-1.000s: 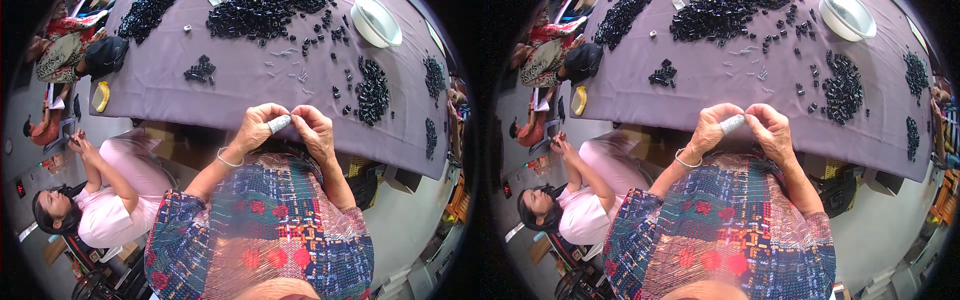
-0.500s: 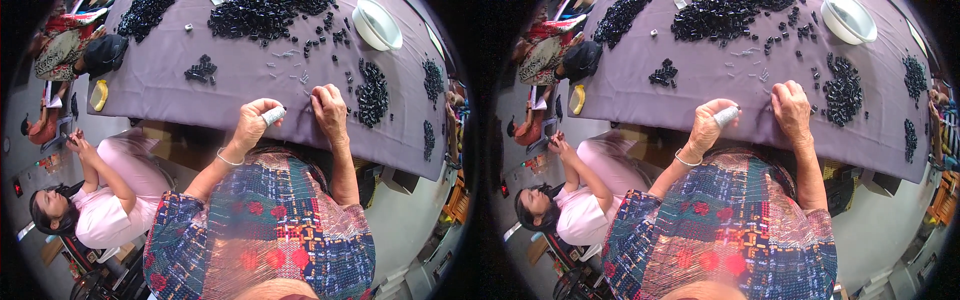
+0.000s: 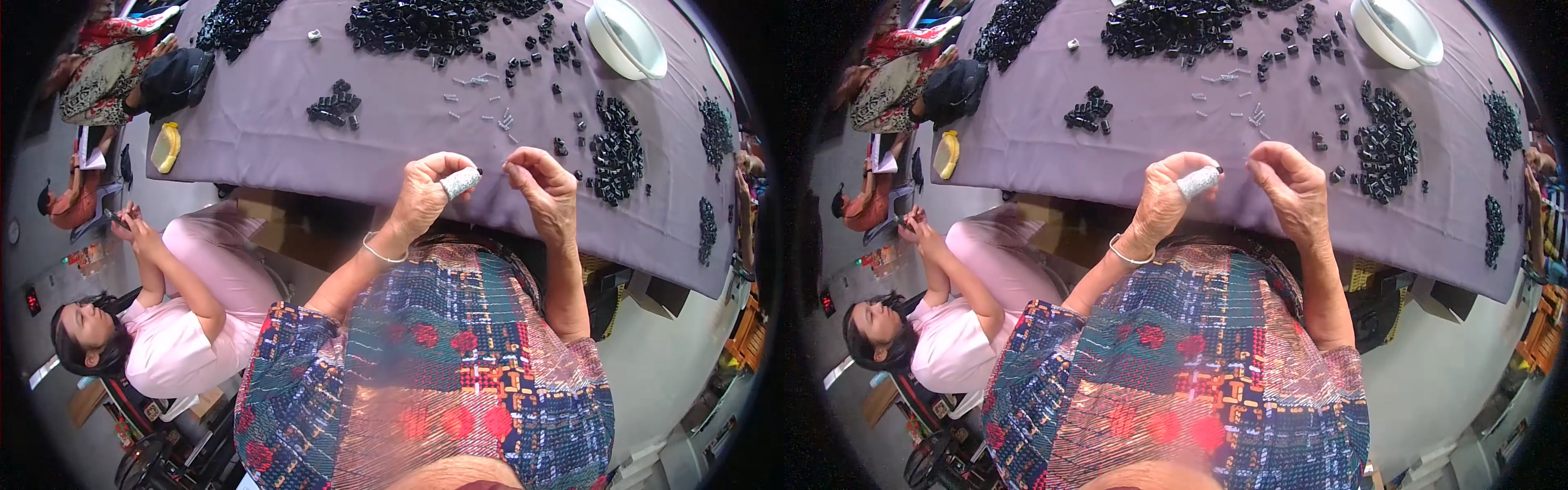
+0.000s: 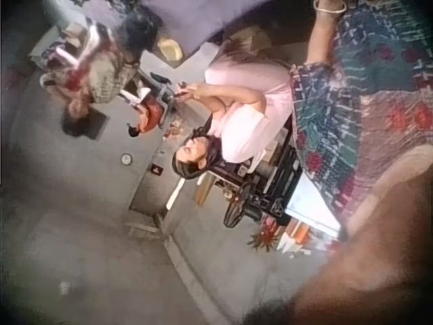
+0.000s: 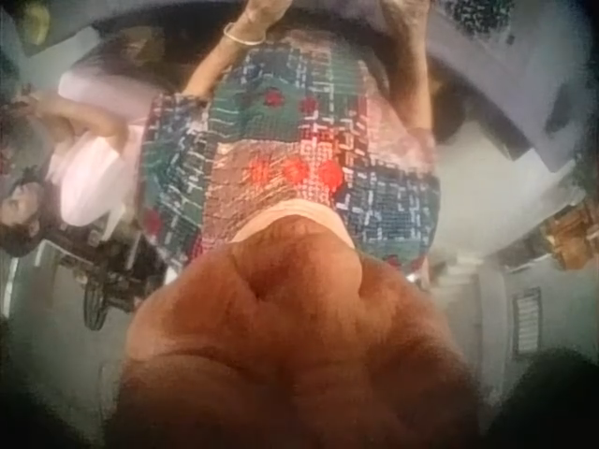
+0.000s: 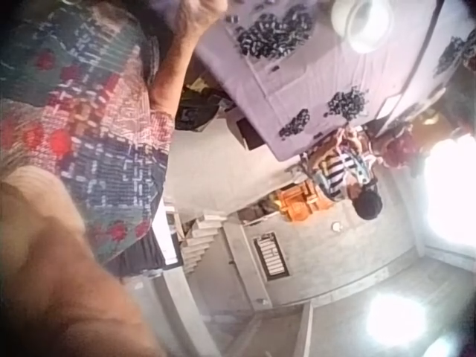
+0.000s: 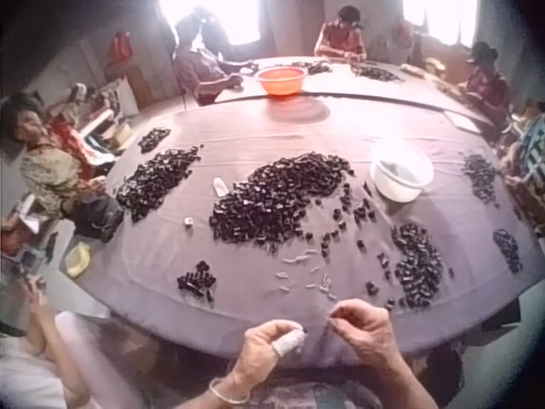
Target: The person assembles plastic cord locks by picking up plastic components and springs from the table and fitting them together by hand.
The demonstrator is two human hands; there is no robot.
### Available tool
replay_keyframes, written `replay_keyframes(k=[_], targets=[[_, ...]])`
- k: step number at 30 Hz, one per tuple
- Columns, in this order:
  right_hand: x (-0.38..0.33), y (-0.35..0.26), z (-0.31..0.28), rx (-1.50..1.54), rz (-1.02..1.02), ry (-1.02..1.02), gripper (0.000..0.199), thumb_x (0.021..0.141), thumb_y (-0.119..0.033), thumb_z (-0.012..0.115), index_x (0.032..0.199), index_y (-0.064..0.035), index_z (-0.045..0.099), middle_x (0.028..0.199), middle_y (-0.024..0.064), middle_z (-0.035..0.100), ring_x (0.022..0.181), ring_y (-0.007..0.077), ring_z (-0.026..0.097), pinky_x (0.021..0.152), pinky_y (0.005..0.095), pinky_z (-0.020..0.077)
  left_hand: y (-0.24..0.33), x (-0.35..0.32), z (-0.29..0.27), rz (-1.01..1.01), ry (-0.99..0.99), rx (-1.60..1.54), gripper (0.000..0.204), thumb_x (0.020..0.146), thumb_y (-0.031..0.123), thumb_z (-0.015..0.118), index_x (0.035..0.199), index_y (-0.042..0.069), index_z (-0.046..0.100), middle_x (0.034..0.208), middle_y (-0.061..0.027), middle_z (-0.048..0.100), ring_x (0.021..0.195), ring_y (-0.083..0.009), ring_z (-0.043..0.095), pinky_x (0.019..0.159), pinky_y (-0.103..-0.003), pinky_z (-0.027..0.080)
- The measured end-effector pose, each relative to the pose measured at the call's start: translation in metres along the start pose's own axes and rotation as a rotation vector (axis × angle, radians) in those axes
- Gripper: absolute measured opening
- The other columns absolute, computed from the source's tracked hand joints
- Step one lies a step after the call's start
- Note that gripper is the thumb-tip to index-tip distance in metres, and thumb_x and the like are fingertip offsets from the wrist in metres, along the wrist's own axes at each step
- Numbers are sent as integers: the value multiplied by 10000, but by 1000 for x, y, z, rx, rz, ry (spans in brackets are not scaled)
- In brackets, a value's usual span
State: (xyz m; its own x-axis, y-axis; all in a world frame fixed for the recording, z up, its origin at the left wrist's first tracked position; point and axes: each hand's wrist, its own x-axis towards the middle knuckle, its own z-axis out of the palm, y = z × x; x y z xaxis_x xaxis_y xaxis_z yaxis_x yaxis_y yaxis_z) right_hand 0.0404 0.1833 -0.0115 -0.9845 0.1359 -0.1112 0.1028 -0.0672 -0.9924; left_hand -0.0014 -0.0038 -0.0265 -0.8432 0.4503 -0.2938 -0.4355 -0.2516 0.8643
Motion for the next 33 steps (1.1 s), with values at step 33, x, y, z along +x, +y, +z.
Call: replay_keyframes(k=[33], targets=[[-15, -17, 23, -618, -400, -63, 91, 815, 39, 584, 897, 3, 569, 764, 108, 574, 672, 238, 591, 605, 311, 462, -3, -6, 0, 34, -78, 85, 98, 846, 23, 652, 943, 9, 647, 847, -38, 650, 714, -91, 589, 643, -228, 496]])
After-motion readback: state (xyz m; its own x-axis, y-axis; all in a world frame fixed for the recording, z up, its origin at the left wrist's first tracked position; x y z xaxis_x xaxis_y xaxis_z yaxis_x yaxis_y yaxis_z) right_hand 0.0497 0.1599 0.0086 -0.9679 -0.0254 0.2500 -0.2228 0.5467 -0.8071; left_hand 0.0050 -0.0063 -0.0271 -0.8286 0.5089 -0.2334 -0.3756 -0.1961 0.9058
